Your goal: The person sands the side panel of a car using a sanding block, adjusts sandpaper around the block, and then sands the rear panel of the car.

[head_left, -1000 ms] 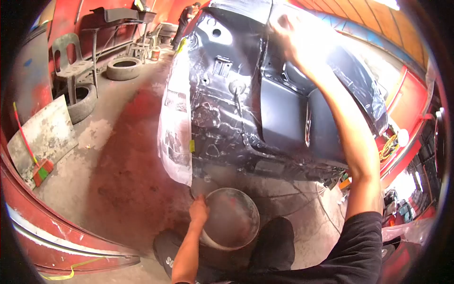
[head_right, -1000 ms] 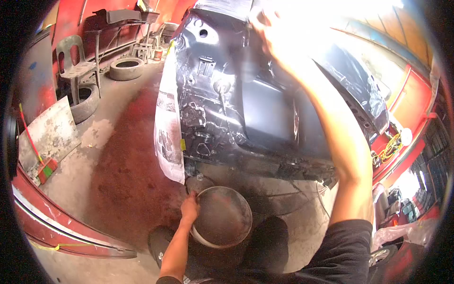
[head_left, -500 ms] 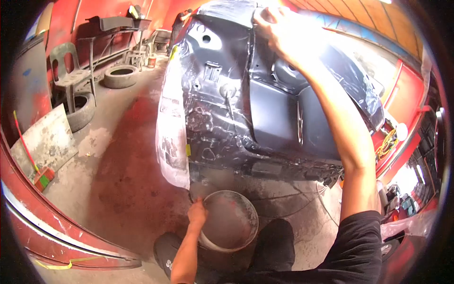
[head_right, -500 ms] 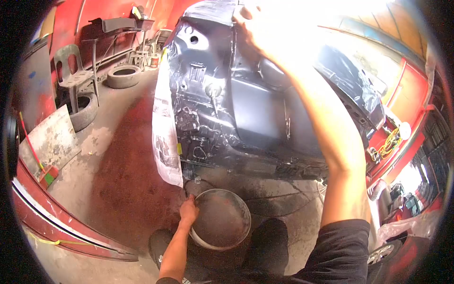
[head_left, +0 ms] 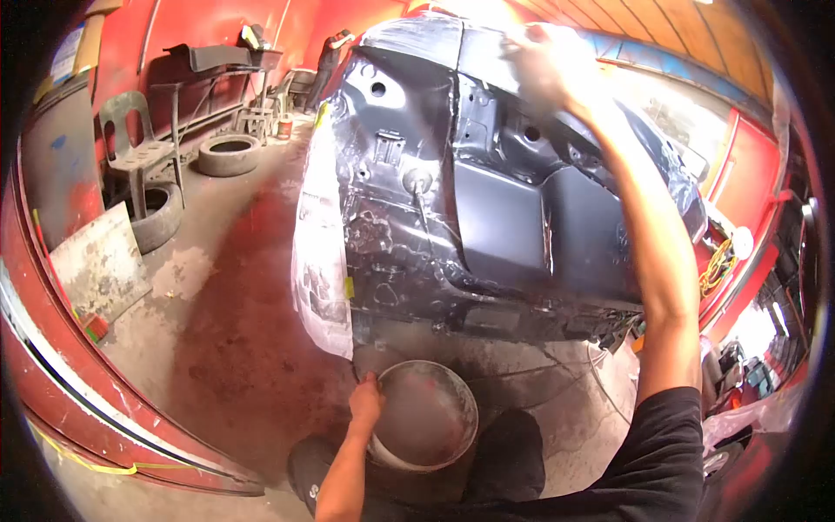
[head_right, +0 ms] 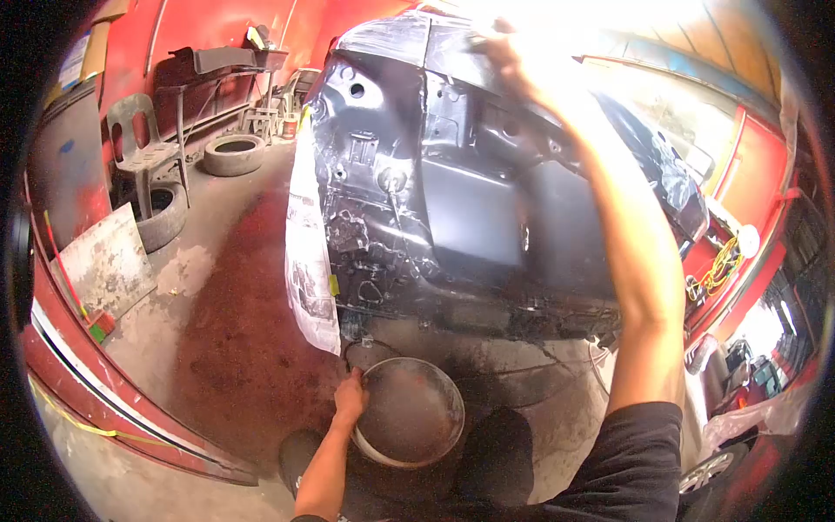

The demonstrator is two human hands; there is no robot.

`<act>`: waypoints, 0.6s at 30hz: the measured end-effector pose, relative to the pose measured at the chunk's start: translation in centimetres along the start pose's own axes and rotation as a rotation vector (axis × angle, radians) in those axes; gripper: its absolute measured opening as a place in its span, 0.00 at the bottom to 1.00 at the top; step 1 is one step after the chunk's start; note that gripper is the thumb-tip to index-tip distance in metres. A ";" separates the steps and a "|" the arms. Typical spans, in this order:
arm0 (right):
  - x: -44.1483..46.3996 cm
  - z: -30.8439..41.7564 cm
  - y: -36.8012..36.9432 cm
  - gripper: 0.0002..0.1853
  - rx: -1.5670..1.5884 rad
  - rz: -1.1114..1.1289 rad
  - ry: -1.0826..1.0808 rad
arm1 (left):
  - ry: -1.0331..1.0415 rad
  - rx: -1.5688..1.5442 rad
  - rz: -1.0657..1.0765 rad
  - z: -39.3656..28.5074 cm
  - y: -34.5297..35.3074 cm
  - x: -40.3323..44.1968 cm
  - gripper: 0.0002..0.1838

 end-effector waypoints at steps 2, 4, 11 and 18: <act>0.6 -2.2 0.4 0.18 0.267 -0.122 -0.095 | 0.067 0.005 -0.054 -0.5 -0.5 -0.1 0.19; 3.0 -1.9 3.1 0.21 0.025 0.018 -0.170 | 0.012 0.035 -0.012 -0.5 -0.2 0.4 0.19; 3.4 -1.3 1.1 0.34 0.903 0.328 -0.375 | 0.009 -0.020 -0.030 0.0 -0.2 0.4 0.18; 7.9 -1.4 5.1 0.36 0.434 0.357 -0.039 | 0.023 -0.043 -0.049 -0.1 -0.2 0.5 0.22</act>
Point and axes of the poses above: each hand's wrist, its own x-axis towards the middle knuckle, its own y-axis out of the palm, z = x × y, the point moved 10 cm from there along x, towards the middle knuckle, and after that the axes turned 3 degrees about -x, right-handed, at the moved point
